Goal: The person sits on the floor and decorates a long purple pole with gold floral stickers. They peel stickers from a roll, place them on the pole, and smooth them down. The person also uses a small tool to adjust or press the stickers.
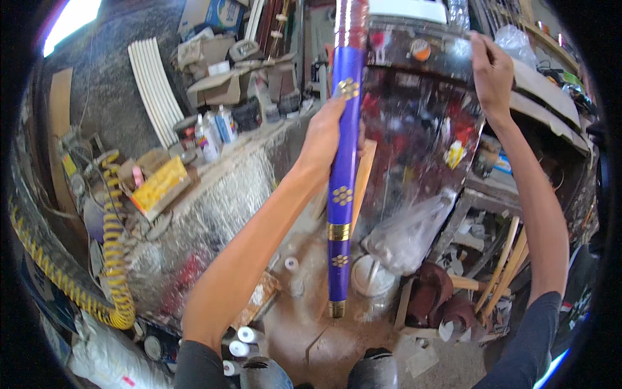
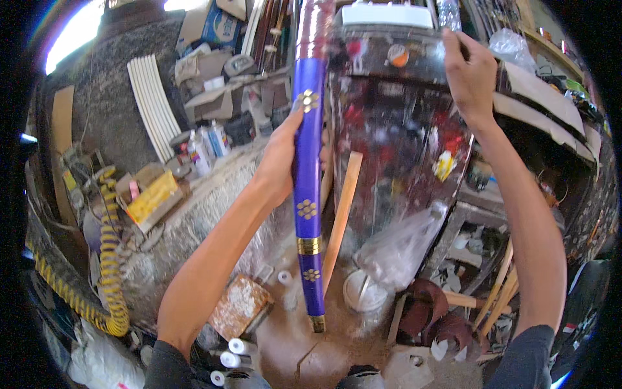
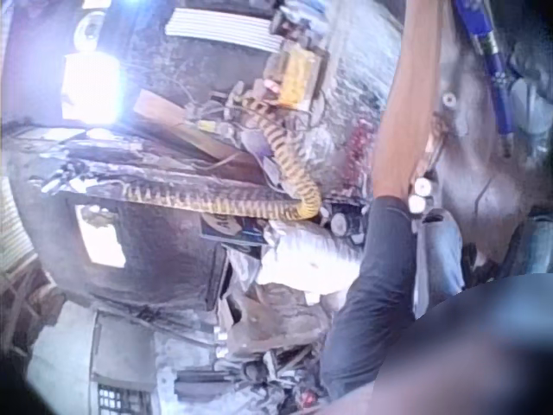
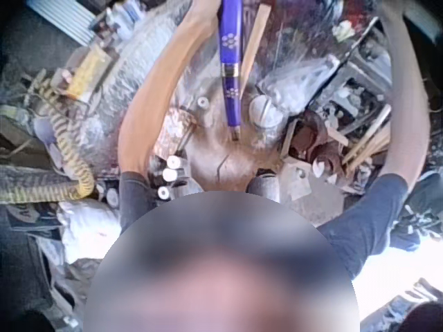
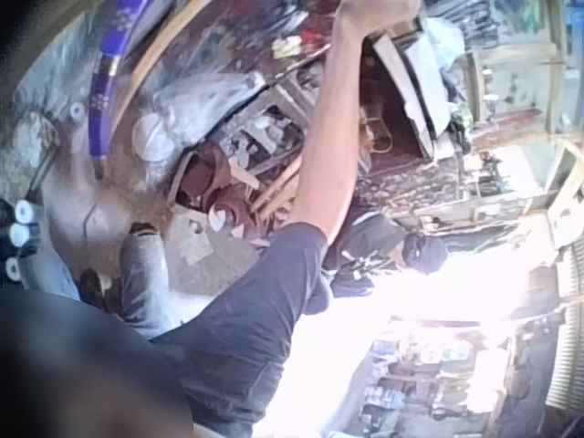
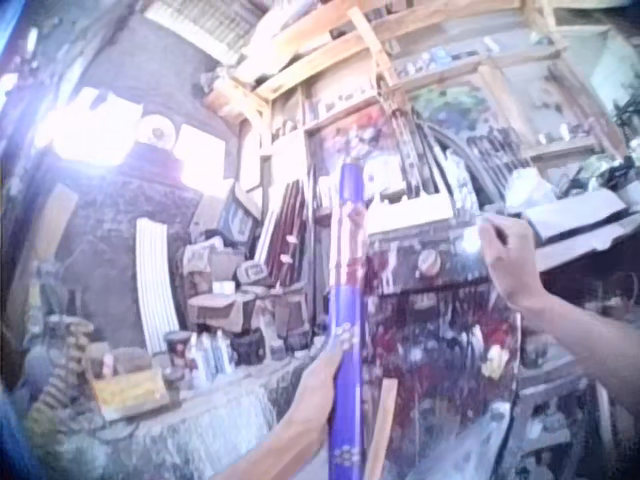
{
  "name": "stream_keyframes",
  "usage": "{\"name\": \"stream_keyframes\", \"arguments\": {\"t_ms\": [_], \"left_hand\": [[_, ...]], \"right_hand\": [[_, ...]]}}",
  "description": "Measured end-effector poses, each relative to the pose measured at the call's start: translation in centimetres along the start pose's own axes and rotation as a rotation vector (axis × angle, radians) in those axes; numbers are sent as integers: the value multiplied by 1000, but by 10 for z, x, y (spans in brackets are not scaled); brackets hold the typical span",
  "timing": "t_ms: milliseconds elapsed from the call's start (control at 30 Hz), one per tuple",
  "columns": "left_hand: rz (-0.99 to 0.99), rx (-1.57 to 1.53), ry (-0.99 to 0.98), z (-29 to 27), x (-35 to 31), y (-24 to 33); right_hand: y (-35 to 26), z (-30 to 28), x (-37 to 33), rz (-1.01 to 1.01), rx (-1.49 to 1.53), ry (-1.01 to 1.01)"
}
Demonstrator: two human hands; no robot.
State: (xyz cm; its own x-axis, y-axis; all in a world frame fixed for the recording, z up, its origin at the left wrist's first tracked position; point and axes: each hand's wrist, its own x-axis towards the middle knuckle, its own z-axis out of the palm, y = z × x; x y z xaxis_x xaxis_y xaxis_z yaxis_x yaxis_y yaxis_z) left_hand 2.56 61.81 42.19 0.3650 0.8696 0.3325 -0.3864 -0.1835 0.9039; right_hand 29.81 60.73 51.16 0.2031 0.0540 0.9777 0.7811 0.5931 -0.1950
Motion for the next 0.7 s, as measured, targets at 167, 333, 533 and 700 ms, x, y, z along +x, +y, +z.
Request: {"name": "stream_keyframes", "arguments": {"t_ms": [167,333,533,700], "left_hand": [[-76,-26,41,53,83,101],[-117,-24,36,40,66,106],[-109,-105,35,-50,49,55],[-158,-87,25,-120,153,77]], "right_hand": [[50,2,180,42,-120,-183],[58,6,238,0,-403,-480],[71,104,197,28,-333,-357],[136,180,272,103,-60,-270]]}}
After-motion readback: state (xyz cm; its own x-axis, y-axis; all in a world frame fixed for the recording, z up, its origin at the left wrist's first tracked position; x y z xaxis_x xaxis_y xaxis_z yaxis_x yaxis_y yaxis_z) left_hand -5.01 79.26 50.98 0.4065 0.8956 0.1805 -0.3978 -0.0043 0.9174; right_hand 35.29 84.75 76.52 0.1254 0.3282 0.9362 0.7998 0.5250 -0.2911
